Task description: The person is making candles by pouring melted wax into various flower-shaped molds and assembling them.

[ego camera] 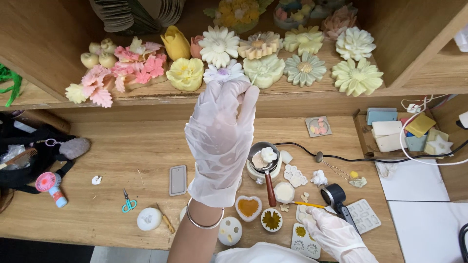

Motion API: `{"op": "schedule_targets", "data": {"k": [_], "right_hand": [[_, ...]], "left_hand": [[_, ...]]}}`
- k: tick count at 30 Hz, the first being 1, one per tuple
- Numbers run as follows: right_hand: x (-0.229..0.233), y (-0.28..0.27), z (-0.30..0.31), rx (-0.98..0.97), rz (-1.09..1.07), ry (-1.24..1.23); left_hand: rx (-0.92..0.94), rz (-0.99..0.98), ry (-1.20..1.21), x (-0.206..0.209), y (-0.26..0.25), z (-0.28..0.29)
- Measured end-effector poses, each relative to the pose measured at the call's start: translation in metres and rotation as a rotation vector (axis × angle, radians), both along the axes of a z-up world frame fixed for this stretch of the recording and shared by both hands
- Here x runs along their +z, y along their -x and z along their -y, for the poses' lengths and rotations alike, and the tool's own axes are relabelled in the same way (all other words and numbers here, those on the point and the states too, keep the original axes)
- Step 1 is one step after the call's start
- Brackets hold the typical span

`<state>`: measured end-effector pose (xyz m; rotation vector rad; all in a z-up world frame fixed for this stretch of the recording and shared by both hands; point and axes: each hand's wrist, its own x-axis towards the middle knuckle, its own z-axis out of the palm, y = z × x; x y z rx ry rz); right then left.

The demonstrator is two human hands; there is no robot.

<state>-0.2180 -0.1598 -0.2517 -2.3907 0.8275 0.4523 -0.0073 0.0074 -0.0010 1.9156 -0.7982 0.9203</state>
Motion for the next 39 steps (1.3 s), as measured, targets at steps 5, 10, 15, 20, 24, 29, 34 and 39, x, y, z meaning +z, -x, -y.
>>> {"op": "schedule_targets", "data": {"k": [5, 10, 15, 20, 24, 29, 34, 39], "right_hand": [[0.024, -0.011, -0.01, 0.047, 0.026, -0.002], [0.026, -0.012, -0.009, 0.062, -0.014, 0.017], [0.028, -0.001, -0.005, 0.071, 0.049, 0.073], [0.018, 0.013, 0.013, 0.025, -0.014, 0.074], [0.029, 0.013, 0.028, -0.134, -0.082, 0.036], [-0.021, 0.024, 0.056, -0.276, -0.149, 0.093], [-0.052, 0.019, 0.043, -0.586, -0.014, -0.043], [-0.147, 0.023, 0.06, -0.248, 0.382, 0.246]], "left_hand": [[-0.051, -0.112, -0.004, -0.011, 0.016, -0.015], [-0.123, -0.133, -0.063, -0.044, 0.036, -0.035], [-0.327, -0.409, -0.127, -0.136, 0.058, -0.044], [-0.443, -0.732, -0.153, -0.196, 0.094, -0.069], [-0.371, -0.797, -0.286, -0.212, 0.087, -0.091], [-0.232, -0.996, -0.481, -0.209, 0.063, -0.104], [-0.167, -0.934, -0.432, -0.22, 0.058, -0.107], [-0.205, -0.945, -0.502, -0.226, 0.077, -0.101]]}}
